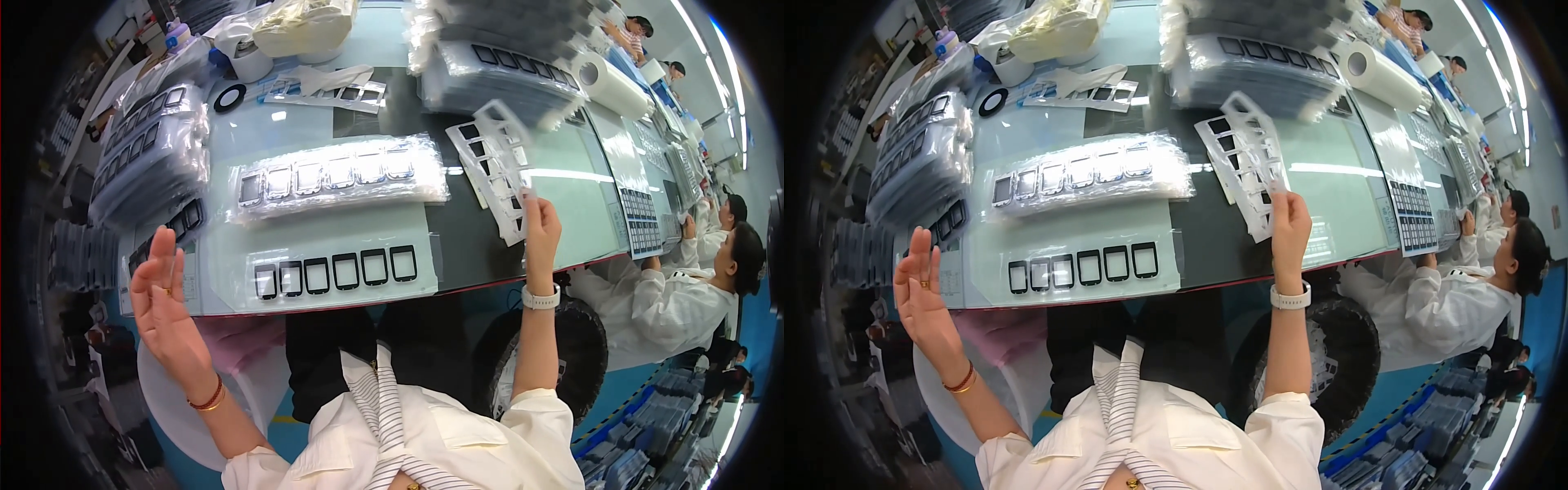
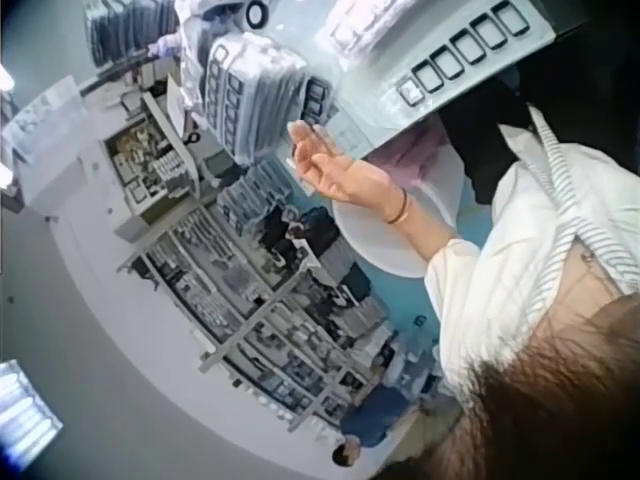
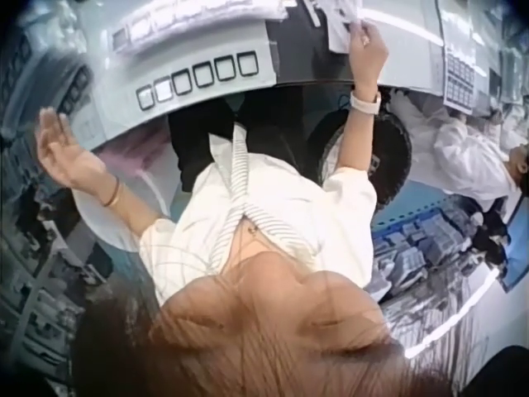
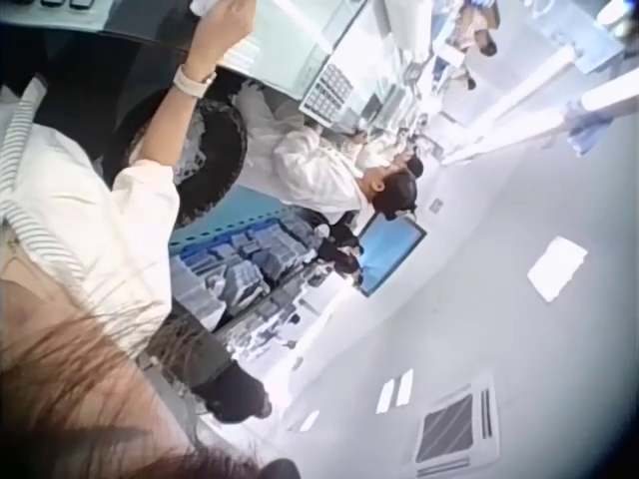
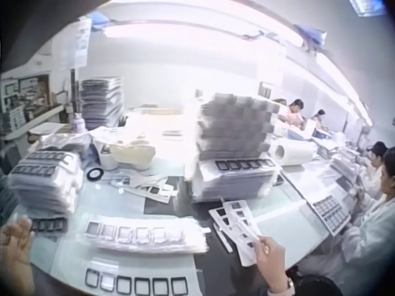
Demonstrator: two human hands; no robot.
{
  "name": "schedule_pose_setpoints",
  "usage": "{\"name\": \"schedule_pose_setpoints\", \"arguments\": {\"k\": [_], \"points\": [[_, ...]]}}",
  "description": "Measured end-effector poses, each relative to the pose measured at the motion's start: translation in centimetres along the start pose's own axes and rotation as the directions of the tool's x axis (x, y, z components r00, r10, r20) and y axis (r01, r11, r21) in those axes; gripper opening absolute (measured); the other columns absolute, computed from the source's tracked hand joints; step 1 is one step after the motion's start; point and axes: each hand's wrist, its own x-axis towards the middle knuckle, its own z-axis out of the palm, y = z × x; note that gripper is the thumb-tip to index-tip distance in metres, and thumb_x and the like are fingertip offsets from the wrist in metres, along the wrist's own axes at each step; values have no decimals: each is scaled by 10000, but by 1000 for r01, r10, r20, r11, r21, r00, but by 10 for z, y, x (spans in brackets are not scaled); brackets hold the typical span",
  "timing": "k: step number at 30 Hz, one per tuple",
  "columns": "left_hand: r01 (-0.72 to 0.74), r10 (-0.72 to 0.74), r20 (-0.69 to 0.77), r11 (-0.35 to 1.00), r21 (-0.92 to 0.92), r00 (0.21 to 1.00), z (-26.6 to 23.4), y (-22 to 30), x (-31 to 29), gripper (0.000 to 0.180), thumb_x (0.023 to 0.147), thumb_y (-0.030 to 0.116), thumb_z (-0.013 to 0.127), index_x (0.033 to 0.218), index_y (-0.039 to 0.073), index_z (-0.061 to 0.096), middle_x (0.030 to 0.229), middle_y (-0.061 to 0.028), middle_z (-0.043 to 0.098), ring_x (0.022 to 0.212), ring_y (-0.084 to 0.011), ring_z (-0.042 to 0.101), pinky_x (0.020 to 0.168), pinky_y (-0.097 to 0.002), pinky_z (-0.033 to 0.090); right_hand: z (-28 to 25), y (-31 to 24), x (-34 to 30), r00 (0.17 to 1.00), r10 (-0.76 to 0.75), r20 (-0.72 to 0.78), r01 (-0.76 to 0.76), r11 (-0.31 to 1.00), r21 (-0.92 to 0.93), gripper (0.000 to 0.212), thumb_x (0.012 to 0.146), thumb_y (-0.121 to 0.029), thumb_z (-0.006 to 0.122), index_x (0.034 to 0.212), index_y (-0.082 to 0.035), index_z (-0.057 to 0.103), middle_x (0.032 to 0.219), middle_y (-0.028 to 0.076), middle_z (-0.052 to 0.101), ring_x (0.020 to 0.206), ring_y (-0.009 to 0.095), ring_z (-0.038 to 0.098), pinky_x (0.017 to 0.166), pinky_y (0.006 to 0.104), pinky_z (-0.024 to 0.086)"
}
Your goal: Manually placing small electronic components into white plastic trays on a manufacturing line.
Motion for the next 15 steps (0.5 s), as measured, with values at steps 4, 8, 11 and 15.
{"name": "schedule_pose_setpoints", "arguments": {"k": [4, 8, 11, 15], "points": [[35, -37, 59, 999, 32, 998, 11, 3, -9, 247, 1089, 138, 483, 1274, 53, 623, 1513, -304, 539, 1475, -407, 480, 1251, -526, 355, 4, 21, -4, 965, 203, -165, -10, 658, 753, 229, 1098, -183, 580, 1241, -8, 613, 1238, 99, 677, 1128, 194, 632, 986, 328, 493], [41, -43, 56, 999, 34, 997, 22, 7, -14, 236, 1083, 152, 500, 1252, 48, 628, 1502, -305, 547, 1464, -416, 491, 1242, -526, 369, -3, -21, -19, 877, 147, -458, 291, 596, 748, 172, 1111, -158, 570, 1193, -12, 608, 1235, 89, 663, 1101, 176, 619, 982, 328, 479], [48, -47, 83, 999, -5, 995, 33, 8, -15, 241, 1071, 188, 542, 1249, 44, 617, 1481, -301, 563, 1443, -429, 510, 1223, -531, 389, -14, -43, -35, 862, -202, -466, 350, 900, 259, 94, 1101, -61, 534, 1159, -15, 592, 1390, 144, 655, 1317, 277, 607, 1150, 386, 418], [-85, 78, 177, 996, 32, 981, 67, 3, -25, 310, 1042, 203, 617, 1300, 33, 592, 1428, -279, 604, 1383, -424, 560, 1185, -541, 418, -7, -61, -33, 705, -709, -20, 682, 685, -256, 94, 992, 32, 606, 1040, -46, 585, 1414, 182, 667, 1432, 398, 534, 1253, 527, 295]]}}
